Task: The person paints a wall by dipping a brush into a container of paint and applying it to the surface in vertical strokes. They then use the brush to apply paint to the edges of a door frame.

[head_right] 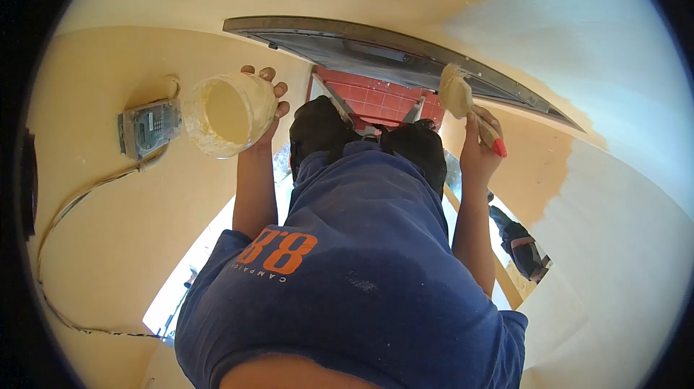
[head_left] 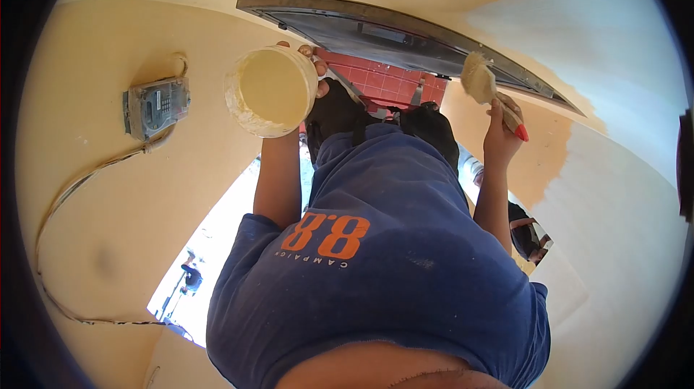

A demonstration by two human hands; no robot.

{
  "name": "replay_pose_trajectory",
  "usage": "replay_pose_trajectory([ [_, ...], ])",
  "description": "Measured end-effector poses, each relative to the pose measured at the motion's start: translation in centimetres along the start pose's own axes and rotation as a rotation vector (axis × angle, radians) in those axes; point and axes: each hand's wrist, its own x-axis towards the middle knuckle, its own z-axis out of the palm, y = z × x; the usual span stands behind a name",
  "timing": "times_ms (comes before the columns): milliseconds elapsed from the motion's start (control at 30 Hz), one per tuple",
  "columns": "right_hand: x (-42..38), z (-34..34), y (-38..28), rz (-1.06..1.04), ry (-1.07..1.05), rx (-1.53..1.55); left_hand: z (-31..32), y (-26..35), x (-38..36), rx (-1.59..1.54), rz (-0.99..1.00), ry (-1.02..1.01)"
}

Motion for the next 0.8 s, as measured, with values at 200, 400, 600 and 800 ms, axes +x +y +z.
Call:
replay_pose_trajectory([
  [200,-0.3,0.1,-0.2,0.197,-0.041,0.151,-0.2,-1.3,0.3,-0.004,-0.024,0.047],
  [400,0.2,0.9,-1.0,0.338,-0.044,0.414,-3.2,-3.6,0.2,-0.076,-0.019,0.247],
  [600,0.0,0.7,-5.1,0.359,-0.08,0.628,-4.6,-5.6,1.6,0.057,-0.099,0.119],
  [800,0.6,-0.7,-9.4,0.187,-0.125,0.727,-3.6,-6.5,2.4,-0.032,-0.185,-0.073],
])
